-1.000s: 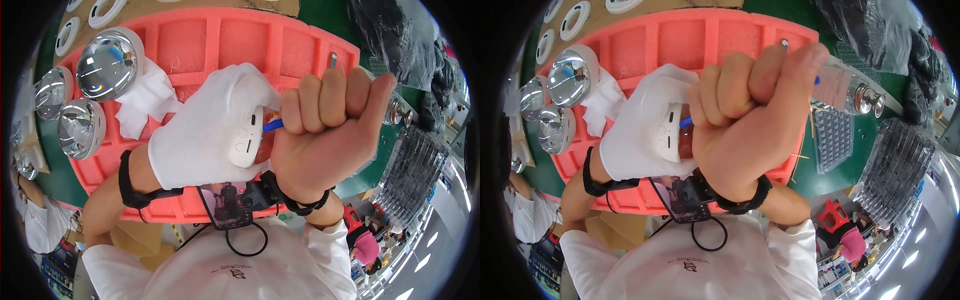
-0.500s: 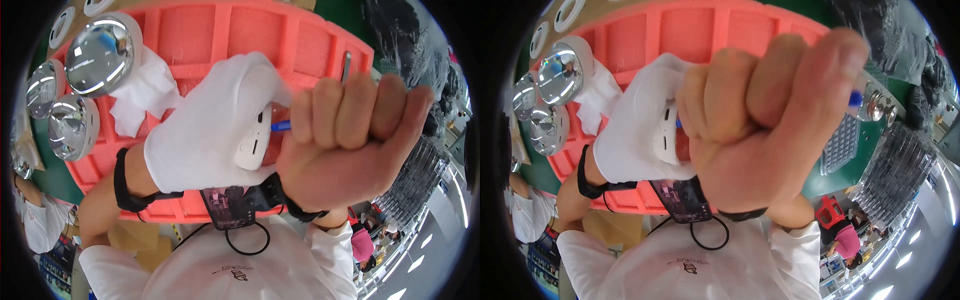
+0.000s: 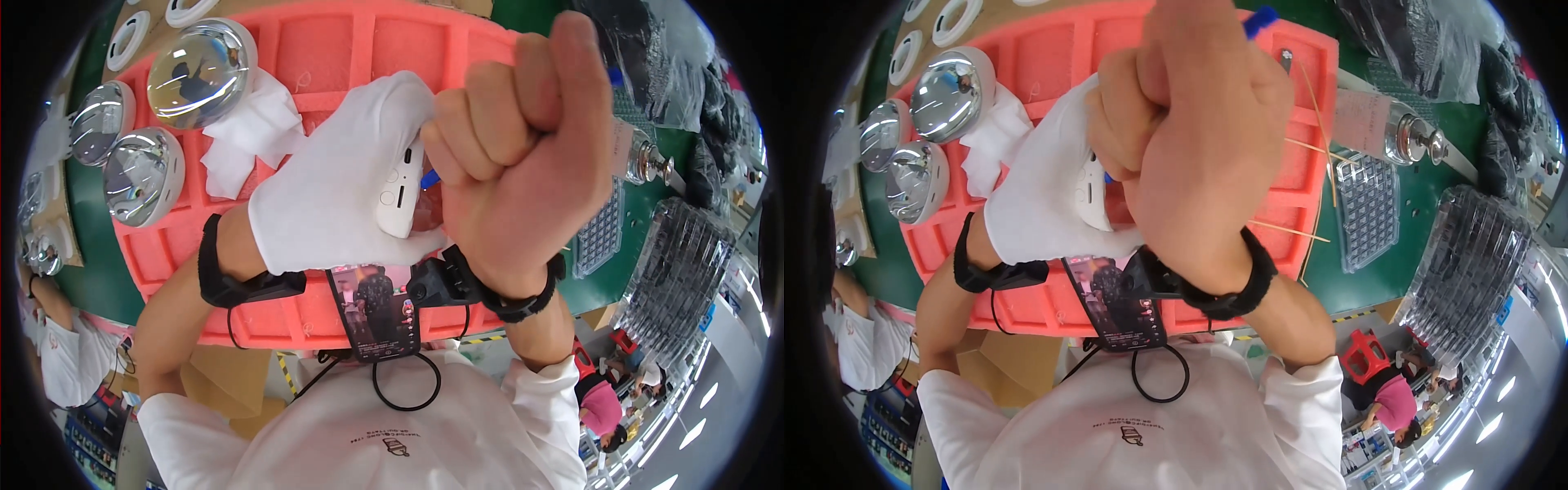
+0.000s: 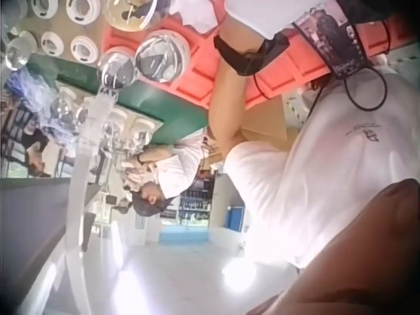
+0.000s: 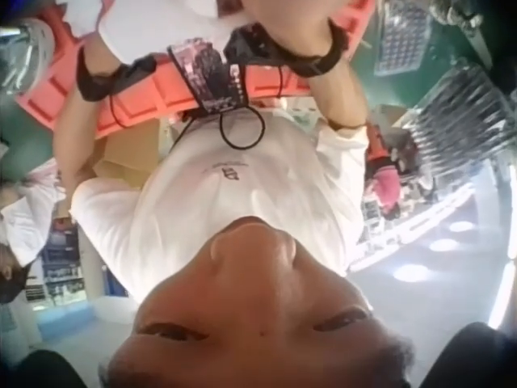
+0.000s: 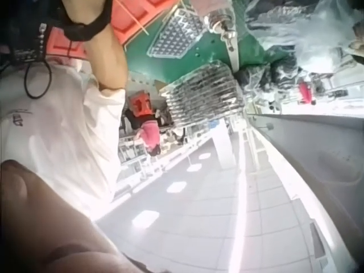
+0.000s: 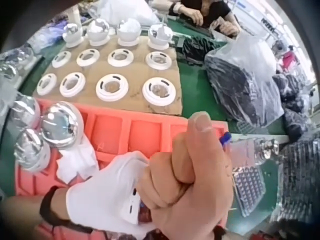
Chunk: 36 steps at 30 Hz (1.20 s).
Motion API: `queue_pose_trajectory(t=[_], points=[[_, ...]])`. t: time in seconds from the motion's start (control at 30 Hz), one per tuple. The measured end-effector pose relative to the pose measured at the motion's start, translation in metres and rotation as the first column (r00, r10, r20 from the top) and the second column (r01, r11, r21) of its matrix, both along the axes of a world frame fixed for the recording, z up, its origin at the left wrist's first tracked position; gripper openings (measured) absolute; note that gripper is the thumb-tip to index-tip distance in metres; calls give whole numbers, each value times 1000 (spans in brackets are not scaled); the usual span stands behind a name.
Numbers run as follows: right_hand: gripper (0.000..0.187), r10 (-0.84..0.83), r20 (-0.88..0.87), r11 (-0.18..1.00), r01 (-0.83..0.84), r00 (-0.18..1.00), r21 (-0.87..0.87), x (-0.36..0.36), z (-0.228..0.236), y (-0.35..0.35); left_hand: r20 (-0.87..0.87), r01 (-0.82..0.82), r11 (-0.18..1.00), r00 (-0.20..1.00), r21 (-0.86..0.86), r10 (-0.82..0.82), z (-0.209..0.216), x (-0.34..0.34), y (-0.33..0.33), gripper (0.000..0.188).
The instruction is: Inspecting and cleaning white dome-shaped electronic components at a manual assembly station using a specialized tool.
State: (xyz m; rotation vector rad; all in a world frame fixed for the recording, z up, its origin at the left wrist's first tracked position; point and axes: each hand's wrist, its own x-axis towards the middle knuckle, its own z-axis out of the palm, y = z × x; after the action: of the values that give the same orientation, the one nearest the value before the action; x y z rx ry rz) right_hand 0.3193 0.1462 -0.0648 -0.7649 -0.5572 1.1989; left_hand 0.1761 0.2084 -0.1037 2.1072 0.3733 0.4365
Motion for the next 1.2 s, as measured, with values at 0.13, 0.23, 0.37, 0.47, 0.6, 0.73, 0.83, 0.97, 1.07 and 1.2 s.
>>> queue_pose_trajectory(t=[0.13, 0.23, 0.37, 0.47, 0.6, 0.73, 0.83, 0.97, 1.07, 1.2], points=[[47, -23, -112, 999, 20, 993, -35, -2, 2, 4, 69, -24, 999, 997, -26, 26, 2, -1, -4, 66], [47, -40, -192, 997, 27, 981, -69, -1, 3, 4, 59, -13, 997, 998, -70, 17, 1, 3, -3, 65], [48, -316, -154, 948, 317, 936, -22, -12, -5, 2, -14, -23, 995, 1000, -97, 21, 8, 2, -6, 62], [48, -361, -101, 932, 356, 927, -64, -16, -2, 5, -11, -58, 996, 998, -60, 58, 7, 3, -6, 62], [48, -285, -93, 954, 274, 954, -119, -15, 2, 6, 18, -51, 995, 998, -86, 53, 4, 4, -4, 62], [48, 42, -184, 999, -46, 982, -13, -16, 13, 13, 33, -18, 994, 999, -105, 22, 3, 5, 1, 63], [48, -325, 167, 749, 361, 931, -556, -35, 43, 16, 70, 9, 977, 998, -214, 6, -1, -2, -2, 63], [46, -27, -93, 978, 7, 995, -209, -6, 9, 4, 109, -14, 994, 994, -108, 26, -5, 5, 0, 62], [45, -139, -187, 990, 138, 973, -19, -6, -5, 2, 72, -9, 997, 997, -71, 14, -3, 4, -2, 63], [45, -282, -132, 959, 285, 950, 5, -12, -5, 2, 125, -21, 998, 992, -63, 29, -6, 4, -3, 64]])
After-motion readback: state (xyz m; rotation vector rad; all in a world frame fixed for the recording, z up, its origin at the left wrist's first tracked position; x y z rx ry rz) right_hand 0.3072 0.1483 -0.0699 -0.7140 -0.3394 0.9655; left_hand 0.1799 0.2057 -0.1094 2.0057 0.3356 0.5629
